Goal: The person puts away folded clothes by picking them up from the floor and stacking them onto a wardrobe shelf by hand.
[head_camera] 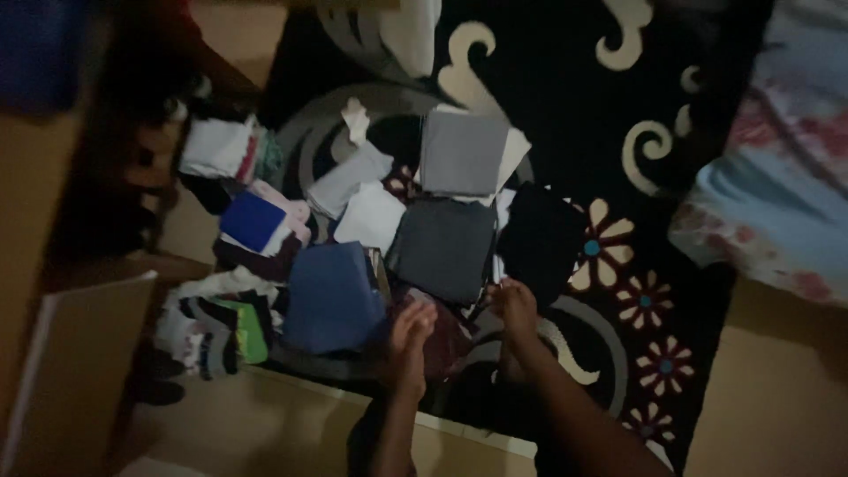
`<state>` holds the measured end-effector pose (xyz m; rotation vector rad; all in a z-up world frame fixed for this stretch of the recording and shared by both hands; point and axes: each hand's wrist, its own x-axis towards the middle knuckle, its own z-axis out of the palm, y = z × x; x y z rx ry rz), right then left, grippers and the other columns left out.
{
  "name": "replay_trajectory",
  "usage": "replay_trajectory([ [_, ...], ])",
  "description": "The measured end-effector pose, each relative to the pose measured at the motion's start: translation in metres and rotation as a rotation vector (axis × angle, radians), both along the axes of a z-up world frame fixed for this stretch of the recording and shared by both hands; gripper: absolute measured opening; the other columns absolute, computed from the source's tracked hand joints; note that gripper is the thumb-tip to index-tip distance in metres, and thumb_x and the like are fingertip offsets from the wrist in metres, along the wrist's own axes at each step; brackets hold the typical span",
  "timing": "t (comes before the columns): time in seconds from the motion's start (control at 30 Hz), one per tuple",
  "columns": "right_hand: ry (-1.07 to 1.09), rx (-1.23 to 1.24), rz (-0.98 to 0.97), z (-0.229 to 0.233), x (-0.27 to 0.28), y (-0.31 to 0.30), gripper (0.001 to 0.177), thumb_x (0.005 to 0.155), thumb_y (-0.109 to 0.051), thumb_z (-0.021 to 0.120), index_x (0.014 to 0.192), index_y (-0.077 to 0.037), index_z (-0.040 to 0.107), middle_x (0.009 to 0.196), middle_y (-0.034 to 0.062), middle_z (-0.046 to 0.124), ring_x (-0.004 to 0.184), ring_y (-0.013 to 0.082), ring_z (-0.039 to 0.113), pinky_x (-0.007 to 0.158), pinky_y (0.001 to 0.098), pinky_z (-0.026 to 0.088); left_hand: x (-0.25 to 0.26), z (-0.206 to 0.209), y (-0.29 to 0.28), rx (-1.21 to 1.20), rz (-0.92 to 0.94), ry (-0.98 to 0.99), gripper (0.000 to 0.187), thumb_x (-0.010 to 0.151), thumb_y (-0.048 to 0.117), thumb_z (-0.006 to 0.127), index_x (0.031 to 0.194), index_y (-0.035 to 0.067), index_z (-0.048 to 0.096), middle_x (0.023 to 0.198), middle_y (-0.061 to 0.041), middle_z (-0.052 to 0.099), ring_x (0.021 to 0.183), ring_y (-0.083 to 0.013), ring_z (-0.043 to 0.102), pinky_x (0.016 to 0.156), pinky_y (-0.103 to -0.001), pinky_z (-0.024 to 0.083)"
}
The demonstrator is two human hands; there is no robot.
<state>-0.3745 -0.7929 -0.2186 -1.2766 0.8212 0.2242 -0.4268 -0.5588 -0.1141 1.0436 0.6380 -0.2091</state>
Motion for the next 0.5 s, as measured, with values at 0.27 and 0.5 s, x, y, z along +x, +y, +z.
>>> replay_trajectory([
  [0.27,0.192,-0.089,0.016,-0.106,0.033,0.003,0.025,0.103,-0.018,0.054,0.118,-0.003,0.066,0.101,0.0115,0.066,0.082,0.0200,0.060,0.068,0.0317,0.049,0.040,-0.055,-0.021,-0.002,0.091,-0.025,0.060,0.097,0.031,0.064,0.146,-0.001,0.050,0.144,-0.019,0.061,0.132,-0.0292,0.060,0.114,-0.041,0.043],
  [0.5,0.256,-0.497,0.393,-0.153,0.053,0.018,0.055,0.093,-0.027,0.073,0.131,0.007,0.054,0.122,0.0235,0.066,0.105,0.0317,0.067,0.086,0.0422,0.055,0.045,-0.070,-0.015,-0.018,0.045,-0.005,0.060,0.097,0.029,0.065,0.146,-0.001,0.049,0.147,-0.019,0.058,0.135,-0.0286,0.057,0.115,-0.041,0.043],
])
